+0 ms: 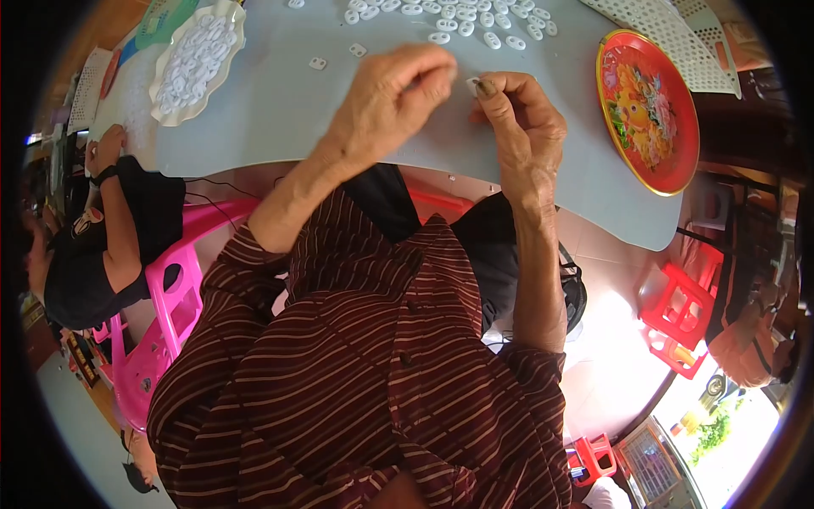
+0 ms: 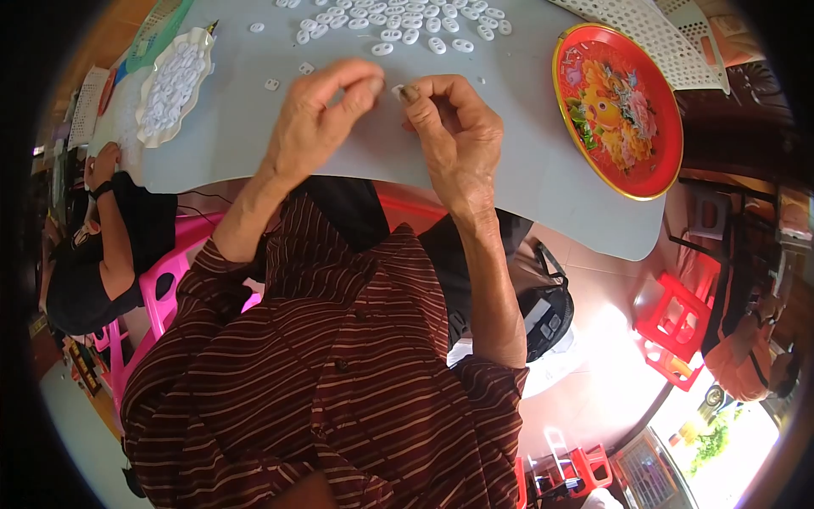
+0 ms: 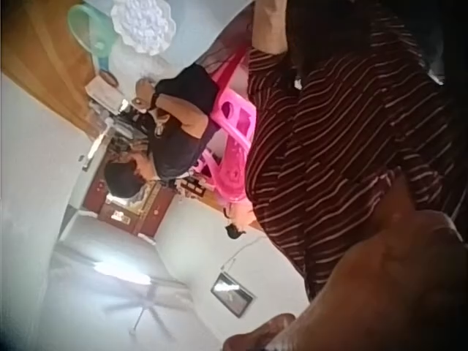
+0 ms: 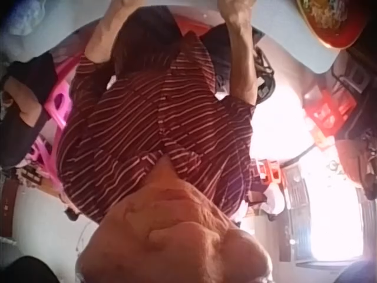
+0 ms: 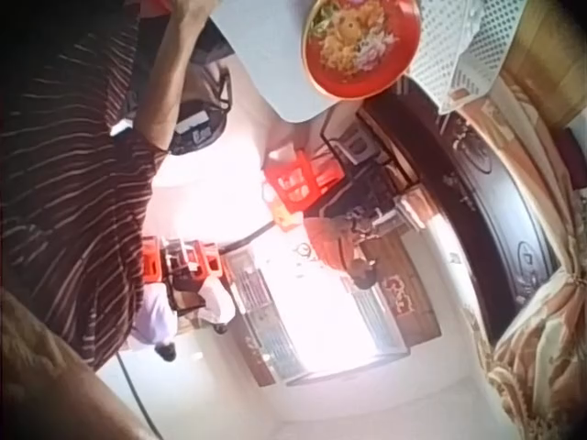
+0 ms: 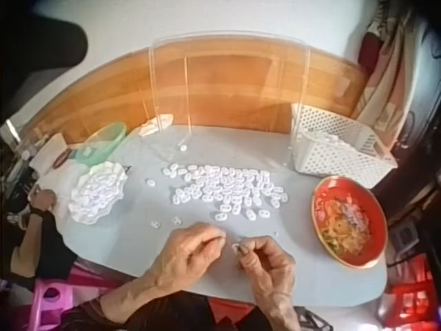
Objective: Manually assembling small white plastic components at a workstation.
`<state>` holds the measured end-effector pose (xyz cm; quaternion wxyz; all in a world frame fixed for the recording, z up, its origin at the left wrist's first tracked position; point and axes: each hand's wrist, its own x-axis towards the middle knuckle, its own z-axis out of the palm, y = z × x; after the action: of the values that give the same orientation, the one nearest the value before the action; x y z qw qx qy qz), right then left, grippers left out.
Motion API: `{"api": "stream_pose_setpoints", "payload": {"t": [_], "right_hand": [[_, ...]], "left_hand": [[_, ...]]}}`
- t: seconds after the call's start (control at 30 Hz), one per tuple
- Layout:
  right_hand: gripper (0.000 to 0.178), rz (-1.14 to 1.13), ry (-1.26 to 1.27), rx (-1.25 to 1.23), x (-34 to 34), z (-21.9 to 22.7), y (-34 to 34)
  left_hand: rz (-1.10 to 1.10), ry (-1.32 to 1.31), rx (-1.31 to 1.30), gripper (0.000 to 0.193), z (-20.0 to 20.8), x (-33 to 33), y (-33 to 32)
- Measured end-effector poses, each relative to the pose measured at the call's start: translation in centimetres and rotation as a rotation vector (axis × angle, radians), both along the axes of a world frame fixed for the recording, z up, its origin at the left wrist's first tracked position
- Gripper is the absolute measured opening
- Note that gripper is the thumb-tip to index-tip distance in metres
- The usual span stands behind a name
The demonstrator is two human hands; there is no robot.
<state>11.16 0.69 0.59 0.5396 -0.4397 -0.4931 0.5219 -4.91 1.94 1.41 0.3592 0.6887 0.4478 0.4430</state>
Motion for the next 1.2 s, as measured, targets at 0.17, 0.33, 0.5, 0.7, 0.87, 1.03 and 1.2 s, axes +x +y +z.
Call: {"api": "stream_pose_setpoints", "payload": {"t": [0.17, 0.33, 0.5, 0.7, 0.87, 1.03, 1.2], "right_hand": [[0.012, 0.011, 0.164, -0.084, -0.1, 0.3, -0.2], [0.011, -0.003, 0.146, -0.011, 0.2, -0.6, -0.1], [0.010, -0.031, 0.108, 0.003, 0.2, -0.5, -0.1], [0.011, -0.013, 0.184, 0.058, 0.1, -0.9, 0.1], [0.014, 0.004, 0.191, 0.070, 0.0, -1.0, 0.2], [0.017, 0.009, 0.181, 0.061, 0.0, -0.9, 0.2], [0.021, 0.018, 0.182, 0.027, 0.1, -0.6, 0.0]], "left_hand": [[0.062, 0.515, 0.384, 0.012, 0.7, -1.6, 4.0], [-0.017, 0.716, 0.494, 0.012, -0.8, -1.9, 5.8], [-0.050, 0.412, 0.232, 0.010, -1.3, -1.9, 5.9], [-0.208, -0.050, -0.404, 0.022, 1.7, -1.1, 3.4], [-0.305, -0.107, -0.444, 0.022, 2.2, -0.9, 3.4], [-0.303, -0.064, -0.441, 0.023, 2.3, -0.8, 3.7], [-0.337, -0.286, -0.562, 0.025, 1.4, -0.8, 4.0]]}}
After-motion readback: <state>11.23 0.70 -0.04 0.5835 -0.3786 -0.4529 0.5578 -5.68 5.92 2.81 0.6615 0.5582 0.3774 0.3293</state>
